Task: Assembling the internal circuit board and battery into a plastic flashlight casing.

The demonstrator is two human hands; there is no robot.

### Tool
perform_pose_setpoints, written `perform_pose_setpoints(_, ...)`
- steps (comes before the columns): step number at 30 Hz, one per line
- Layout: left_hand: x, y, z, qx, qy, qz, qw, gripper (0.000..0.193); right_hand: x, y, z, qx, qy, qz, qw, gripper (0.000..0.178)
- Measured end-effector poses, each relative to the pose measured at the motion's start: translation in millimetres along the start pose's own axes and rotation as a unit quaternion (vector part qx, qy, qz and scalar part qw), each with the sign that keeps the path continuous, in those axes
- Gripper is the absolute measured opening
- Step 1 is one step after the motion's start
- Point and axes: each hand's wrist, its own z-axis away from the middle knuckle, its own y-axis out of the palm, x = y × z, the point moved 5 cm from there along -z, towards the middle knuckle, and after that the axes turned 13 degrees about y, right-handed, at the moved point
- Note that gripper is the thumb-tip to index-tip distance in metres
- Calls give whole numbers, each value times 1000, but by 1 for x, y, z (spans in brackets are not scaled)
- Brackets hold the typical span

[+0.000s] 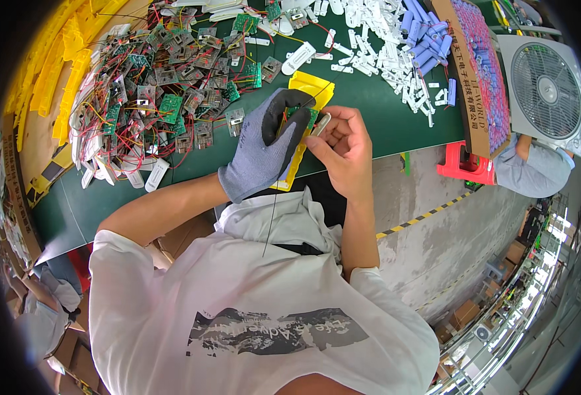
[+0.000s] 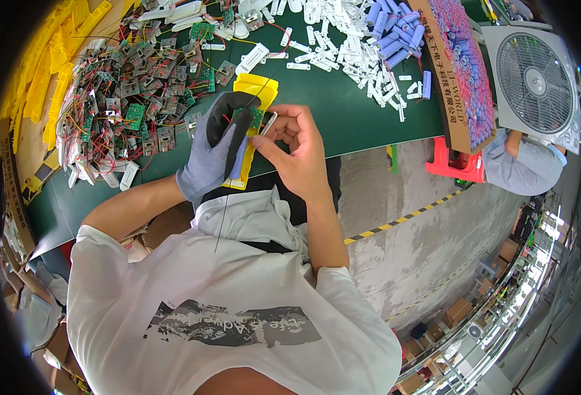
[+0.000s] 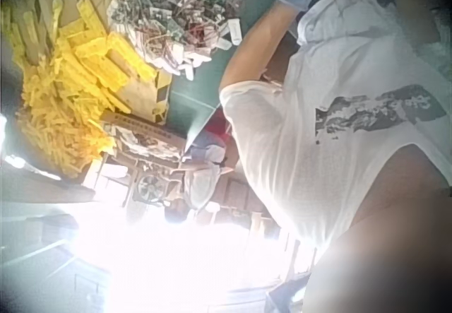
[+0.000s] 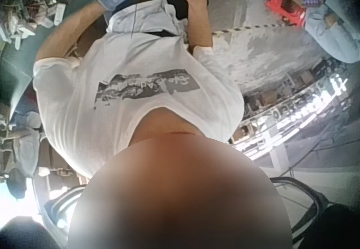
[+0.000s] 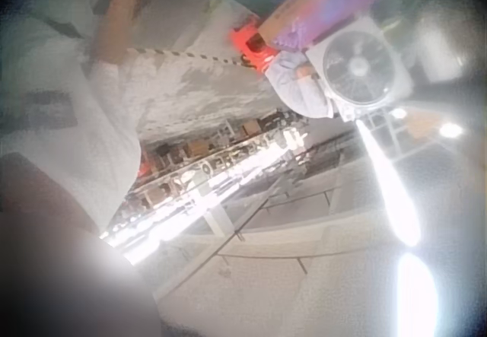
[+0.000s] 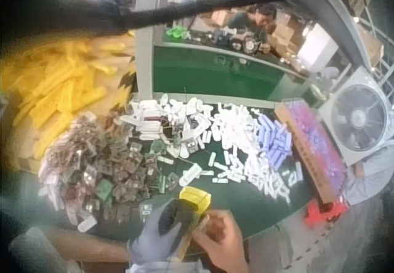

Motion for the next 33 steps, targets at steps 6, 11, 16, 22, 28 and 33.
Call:
perform_pose_setpoints(6,1,0,3,-7,-12,12,1000,16,-3,3,5,-58,0,-8,998,44)
perform_pose_setpoints(11,-1,-1,-1,-8,20,-53,998,15,-4,2,3,-58,0,-16,998,45)
perform_pose_setpoints(16,-2,2,-1,1,30,-83,996,15,0,6,12,-92,-33,49,994,45)
perform_pose_setpoints(22,-5,2,-2,11,48,-121,991,14,11,15,21,-142,-83,178,970,42)
perform_pose_setpoints(28,-3,-4,0,-10,65,-90,994,14,25,30,24,-173,-128,327,920,40)
perform_pose_setpoints(33,-3,-5,0,-20,73,-67,995,12,2,21,12,-121,-78,134,980,38)
